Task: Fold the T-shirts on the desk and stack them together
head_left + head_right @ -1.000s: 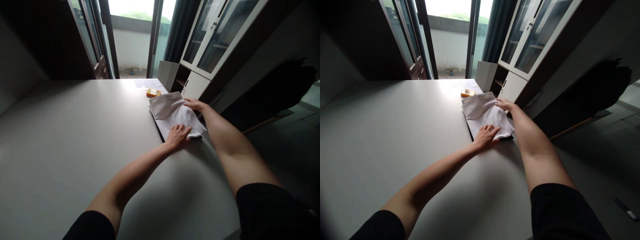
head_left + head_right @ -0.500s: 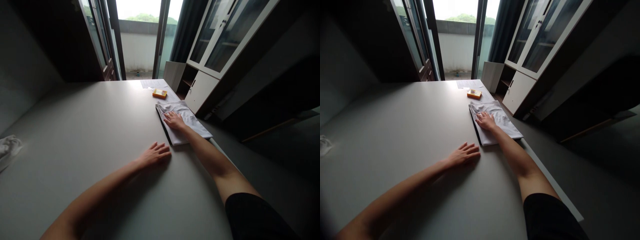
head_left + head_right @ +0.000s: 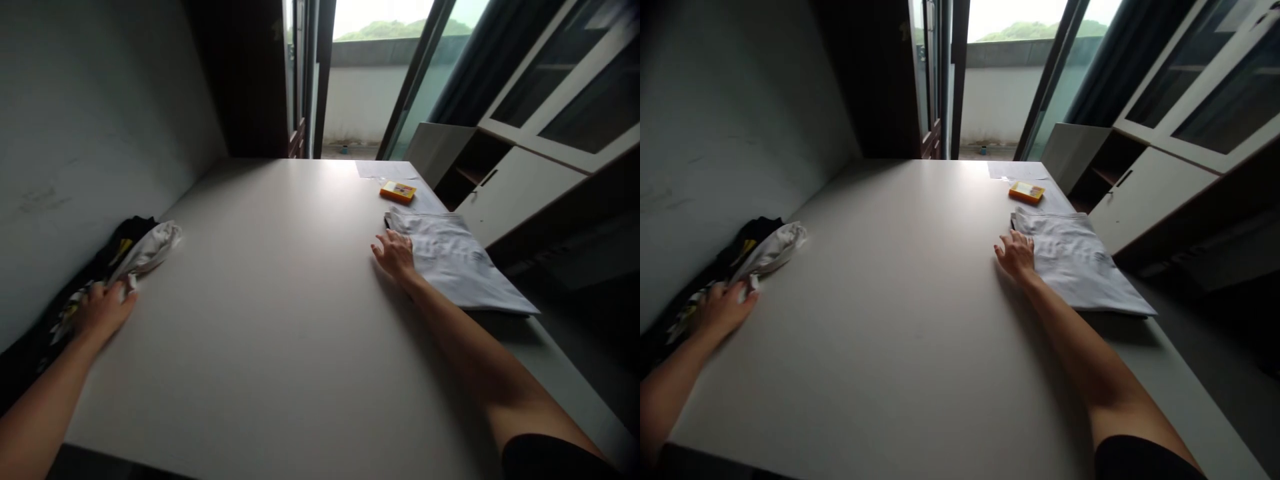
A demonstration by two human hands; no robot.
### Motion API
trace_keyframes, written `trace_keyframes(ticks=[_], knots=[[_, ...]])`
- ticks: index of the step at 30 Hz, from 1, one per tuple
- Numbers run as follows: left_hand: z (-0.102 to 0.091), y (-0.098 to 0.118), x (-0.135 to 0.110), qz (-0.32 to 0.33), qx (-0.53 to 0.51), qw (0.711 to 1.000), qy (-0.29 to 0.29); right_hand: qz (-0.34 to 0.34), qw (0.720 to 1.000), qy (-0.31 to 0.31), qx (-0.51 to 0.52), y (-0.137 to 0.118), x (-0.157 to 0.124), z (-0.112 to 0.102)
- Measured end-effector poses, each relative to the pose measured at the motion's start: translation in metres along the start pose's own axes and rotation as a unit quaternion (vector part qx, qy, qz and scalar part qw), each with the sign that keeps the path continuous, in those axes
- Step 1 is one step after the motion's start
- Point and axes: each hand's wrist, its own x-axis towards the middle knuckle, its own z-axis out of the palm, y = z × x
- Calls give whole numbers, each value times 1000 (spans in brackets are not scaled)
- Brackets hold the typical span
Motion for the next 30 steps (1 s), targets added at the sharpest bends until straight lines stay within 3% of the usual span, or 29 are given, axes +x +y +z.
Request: trace_keyframes(ticks=[3,7,10,13,17,19,21,23,26,30], knots=[[-11,10,4,-10,-28,999,-35,-83,996,-9,32,-54,0,19],[-16,54,14,6,-86,995,-56,-154,984,-43,75,-111,5,39],[-16,106,7,62,-151,984,-65,-166,978,-60,111,-141,11,44],[-19,176,-21,150,-224,960,-78,-188,967,-86,147,-169,14,43],[-40,264,-79,312,-316,887,-128,-213,947,-102,216,-198,13,44],[-56,287,-101,405,-360,824,-168,-202,945,-103,237,-203,10,44],[-68,292,-107,430,-408,782,-195,-177,949,-89,245,-203,7,41],[-71,287,-92,372,-436,798,-187,-158,955,-71,240,-201,2,36],[-58,280,-51,240,-415,867,-136,-163,961,-80,207,-202,-5,25],[-31,301,-7,177,-411,887,-109,-136,977,-97,135,-210,-10,20]])
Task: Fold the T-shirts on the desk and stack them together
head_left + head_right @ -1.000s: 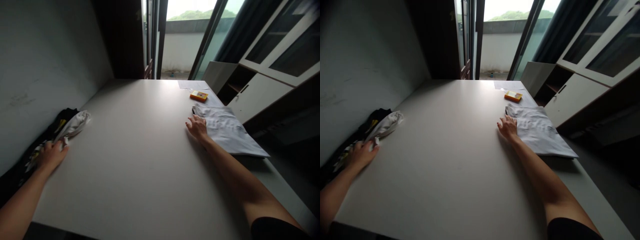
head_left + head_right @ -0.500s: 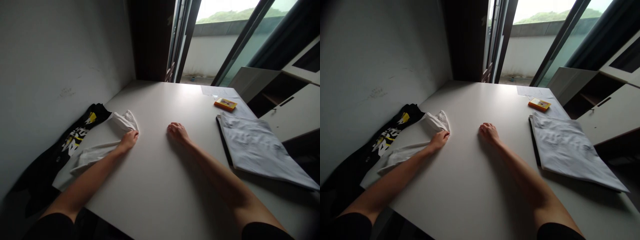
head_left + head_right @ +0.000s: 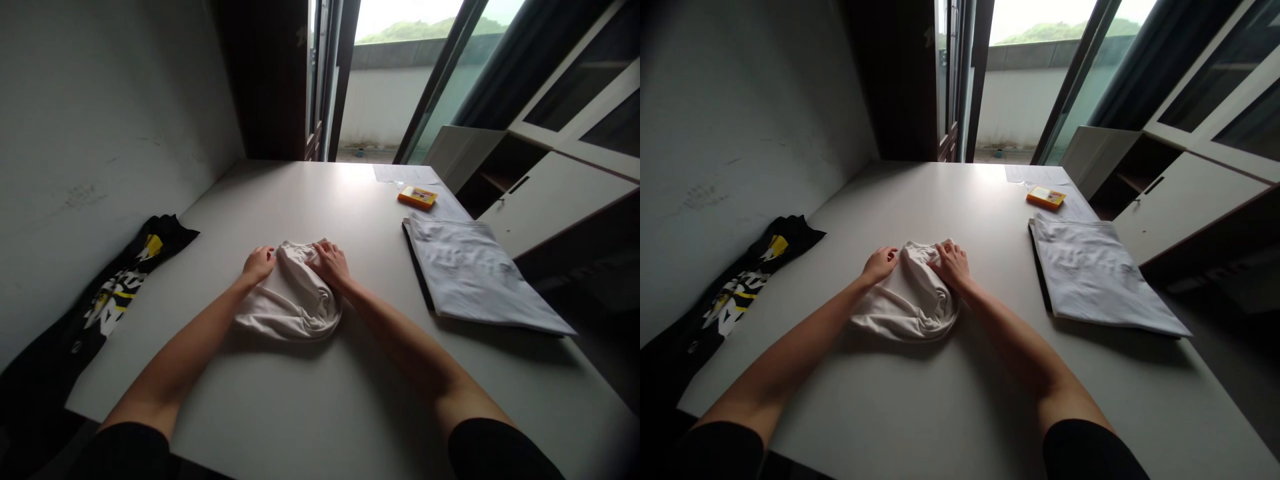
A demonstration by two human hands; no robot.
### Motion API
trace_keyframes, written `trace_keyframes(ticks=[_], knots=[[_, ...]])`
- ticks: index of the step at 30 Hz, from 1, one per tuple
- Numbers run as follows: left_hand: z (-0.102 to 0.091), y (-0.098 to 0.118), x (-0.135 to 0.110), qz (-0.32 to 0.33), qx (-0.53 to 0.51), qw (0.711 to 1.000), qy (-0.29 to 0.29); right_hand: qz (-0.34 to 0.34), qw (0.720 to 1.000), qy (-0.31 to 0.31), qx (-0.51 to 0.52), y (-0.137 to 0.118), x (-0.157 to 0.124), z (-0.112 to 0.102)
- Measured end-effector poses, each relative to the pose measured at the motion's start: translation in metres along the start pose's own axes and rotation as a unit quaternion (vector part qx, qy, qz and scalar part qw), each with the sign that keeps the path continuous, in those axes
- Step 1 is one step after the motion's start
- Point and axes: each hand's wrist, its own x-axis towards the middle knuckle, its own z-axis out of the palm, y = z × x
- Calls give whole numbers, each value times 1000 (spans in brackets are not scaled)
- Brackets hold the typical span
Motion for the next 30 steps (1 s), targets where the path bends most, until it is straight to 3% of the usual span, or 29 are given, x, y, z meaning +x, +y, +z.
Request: trace_keyframes(ticks=[6,10,13,15,17,19,21,23,25,27,30], knots=[[36,21,40,19,-100,995,-25,85,996,26,-23,14,0,0],[32,33,43,33,-231,968,-94,56,997,26,43,24,2,0],[16,37,34,53,-346,925,-144,78,976,57,196,25,7,-2],[4,40,27,67,-414,894,-160,93,920,63,375,24,11,-8],[-7,44,21,79,-468,865,-166,81,832,20,548,24,12,-19],[-17,51,17,88,-507,840,-171,69,756,-42,650,24,10,-34],[-26,60,14,96,-534,822,-175,68,716,-100,687,23,6,-52],[-36,69,11,103,-551,809,-177,65,697,-146,699,22,2,-69],[-47,77,7,107,-559,802,-180,48,687,-175,704,22,-1,-85],[-58,83,3,99,-540,809,-209,18,699,-166,696,22,-1,-97],[-72,86,-2,72,-433,844,-306,-44,784,-114,608,22,4,-109]])
